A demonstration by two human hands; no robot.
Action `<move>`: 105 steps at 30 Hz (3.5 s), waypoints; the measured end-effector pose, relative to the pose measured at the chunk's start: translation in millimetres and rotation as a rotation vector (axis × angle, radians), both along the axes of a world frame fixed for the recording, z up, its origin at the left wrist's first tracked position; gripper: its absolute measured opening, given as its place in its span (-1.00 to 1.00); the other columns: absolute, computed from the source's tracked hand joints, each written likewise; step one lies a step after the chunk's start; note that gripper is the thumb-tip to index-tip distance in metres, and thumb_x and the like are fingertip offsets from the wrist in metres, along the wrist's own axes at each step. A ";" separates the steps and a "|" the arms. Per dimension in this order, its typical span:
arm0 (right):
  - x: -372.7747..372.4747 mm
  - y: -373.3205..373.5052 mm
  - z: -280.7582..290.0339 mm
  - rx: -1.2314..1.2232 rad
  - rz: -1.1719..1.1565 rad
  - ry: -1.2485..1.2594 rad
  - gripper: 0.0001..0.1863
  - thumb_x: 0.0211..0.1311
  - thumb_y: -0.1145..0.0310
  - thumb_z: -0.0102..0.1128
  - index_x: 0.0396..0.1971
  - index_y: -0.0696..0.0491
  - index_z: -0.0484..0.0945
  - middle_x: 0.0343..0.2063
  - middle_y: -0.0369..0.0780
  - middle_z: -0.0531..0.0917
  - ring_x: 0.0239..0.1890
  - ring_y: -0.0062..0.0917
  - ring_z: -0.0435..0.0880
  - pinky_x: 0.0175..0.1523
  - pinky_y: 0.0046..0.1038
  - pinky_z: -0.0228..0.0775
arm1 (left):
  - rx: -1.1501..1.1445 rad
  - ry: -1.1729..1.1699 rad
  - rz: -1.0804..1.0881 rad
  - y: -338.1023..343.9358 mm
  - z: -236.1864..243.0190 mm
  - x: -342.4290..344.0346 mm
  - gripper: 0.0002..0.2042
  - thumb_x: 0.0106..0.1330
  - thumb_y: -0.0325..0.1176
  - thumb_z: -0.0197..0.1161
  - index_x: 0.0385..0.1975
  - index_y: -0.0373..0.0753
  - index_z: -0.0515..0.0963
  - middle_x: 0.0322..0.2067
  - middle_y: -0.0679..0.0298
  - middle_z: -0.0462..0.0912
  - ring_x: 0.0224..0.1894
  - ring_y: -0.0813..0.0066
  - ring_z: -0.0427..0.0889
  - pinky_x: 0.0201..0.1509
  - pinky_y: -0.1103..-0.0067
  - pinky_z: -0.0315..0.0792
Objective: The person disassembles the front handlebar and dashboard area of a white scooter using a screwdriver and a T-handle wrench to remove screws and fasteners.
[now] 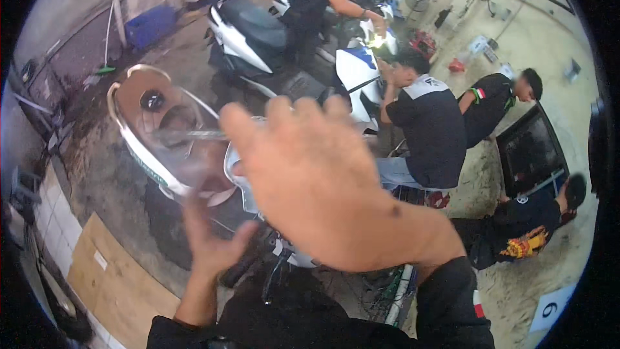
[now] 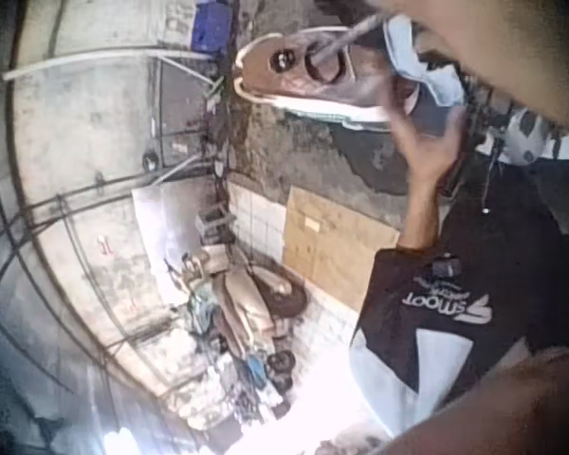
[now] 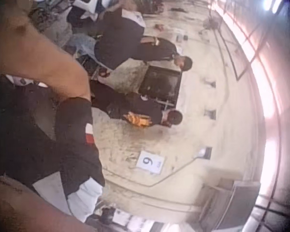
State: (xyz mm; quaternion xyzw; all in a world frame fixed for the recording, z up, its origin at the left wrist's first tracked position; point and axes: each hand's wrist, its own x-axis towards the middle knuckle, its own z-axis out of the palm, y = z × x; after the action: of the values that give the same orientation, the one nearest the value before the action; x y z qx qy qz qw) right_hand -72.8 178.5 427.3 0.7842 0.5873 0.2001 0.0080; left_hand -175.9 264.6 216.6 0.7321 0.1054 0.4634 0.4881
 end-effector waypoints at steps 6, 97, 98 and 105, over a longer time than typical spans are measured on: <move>14.3 10.8 -39.8 0.374 0.195 -0.060 -0.85 -0.01 0.28 0.13 -0.58 -0.02 0.37 -0.67 -0.32 0.41 -0.60 -0.50 0.50 -0.48 -0.46 0.25 | 0.696 0.000 0.349 50.1 139.0 10.3 -0.69 0.13 -0.34 0.21 -0.14 -0.32 0.47 -0.11 0.01 0.46 -0.08 0.14 0.46 -0.03 0.37 0.33; 25.0 -40.0 -88.9 0.816 0.572 1.457 -0.02 0.16 -0.39 -0.26 0.23 0.25 0.01 -0.73 -0.43 0.10 -0.74 -0.78 0.03 -0.62 -0.66 -0.13 | 0.017 0.147 -0.536 -23.4 31.3 37.9 -0.75 0.08 -0.59 0.26 -0.20 -0.36 0.54 -0.38 0.13 0.66 -0.34 0.37 0.69 -0.30 0.55 0.53; 25.9 -38.9 -90.8 0.813 0.573 1.493 -0.01 0.14 -0.40 -0.25 0.22 0.25 0.03 -0.74 -0.44 0.09 -0.75 -0.79 0.02 -0.62 -0.66 -0.13 | 0.038 0.151 -0.523 -22.3 31.1 38.2 -0.75 0.08 -0.59 0.27 -0.21 -0.36 0.54 -0.38 0.13 0.66 -0.34 0.37 0.69 -0.30 0.55 0.53; 28.8 -42.1 -93.8 0.891 0.623 1.649 0.01 0.12 -0.43 -0.28 0.16 0.32 0.14 -0.75 -0.43 0.15 -0.75 -0.78 0.07 -0.64 -0.66 -0.10 | 0.056 0.132 -0.542 -29.5 30.8 47.0 -0.78 0.07 -0.53 0.31 -0.26 -0.31 0.55 -0.40 0.16 0.65 -0.39 0.40 0.67 -0.32 0.55 0.51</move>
State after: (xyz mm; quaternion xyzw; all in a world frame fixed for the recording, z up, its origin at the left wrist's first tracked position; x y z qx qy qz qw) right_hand -44.0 136.4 333.6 0.4197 0.4602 -0.2132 -0.7527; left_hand -128.9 235.1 247.4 0.7755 -0.0754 0.2698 0.5658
